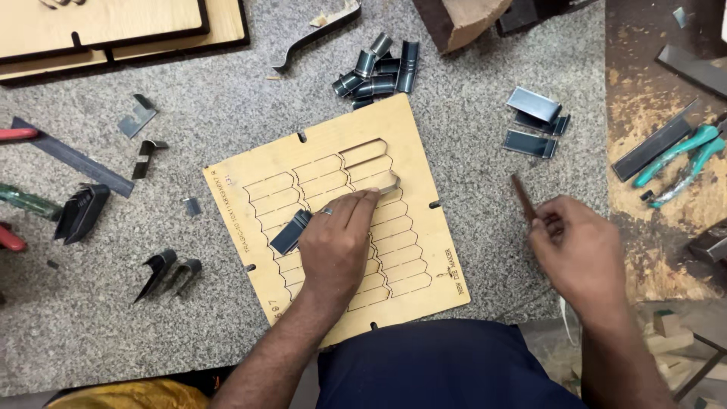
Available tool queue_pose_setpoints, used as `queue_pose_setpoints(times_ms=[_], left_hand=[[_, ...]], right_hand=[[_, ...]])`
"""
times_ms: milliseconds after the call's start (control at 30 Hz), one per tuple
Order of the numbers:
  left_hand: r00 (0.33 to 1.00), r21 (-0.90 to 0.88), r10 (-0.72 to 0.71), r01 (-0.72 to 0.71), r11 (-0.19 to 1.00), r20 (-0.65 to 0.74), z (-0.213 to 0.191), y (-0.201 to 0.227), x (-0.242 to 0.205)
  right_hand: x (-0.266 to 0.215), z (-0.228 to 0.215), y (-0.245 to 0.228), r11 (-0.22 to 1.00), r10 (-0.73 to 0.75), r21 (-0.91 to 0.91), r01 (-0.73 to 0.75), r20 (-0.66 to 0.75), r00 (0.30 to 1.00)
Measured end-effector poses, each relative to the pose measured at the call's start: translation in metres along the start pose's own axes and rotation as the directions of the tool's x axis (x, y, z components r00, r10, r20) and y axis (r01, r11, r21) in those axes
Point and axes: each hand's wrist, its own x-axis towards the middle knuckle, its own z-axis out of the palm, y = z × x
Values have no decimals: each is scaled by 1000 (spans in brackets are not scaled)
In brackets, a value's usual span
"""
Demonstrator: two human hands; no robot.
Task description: The person arranges small metal pieces on a wooden board with cutouts, then uses a wooden block to press them into place. They repeatedly pick up and place the metal pieces, occasionally using a small tool to adjust them.
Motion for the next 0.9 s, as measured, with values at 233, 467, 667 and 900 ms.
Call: queue_pose_setpoints(times_ms=[233,467,667,900], left_hand=[[999,39,37,-36,999,-11,1,1,2],[997,57,69,-67,996,-37,2,-1,0],[997,82,73,-71,994,-21,2,-1,0],[994,103,110,-108,989,-15,1,0,-1]], right_hand=[[-2,-4,12,949,55,308,-65,44,998],[-9,2,15,830,21,555,-62,79,997],[-11,2,16,825,-53,565,0,77,996],[-16,2,8,773,-74,635,-4,97,992]])
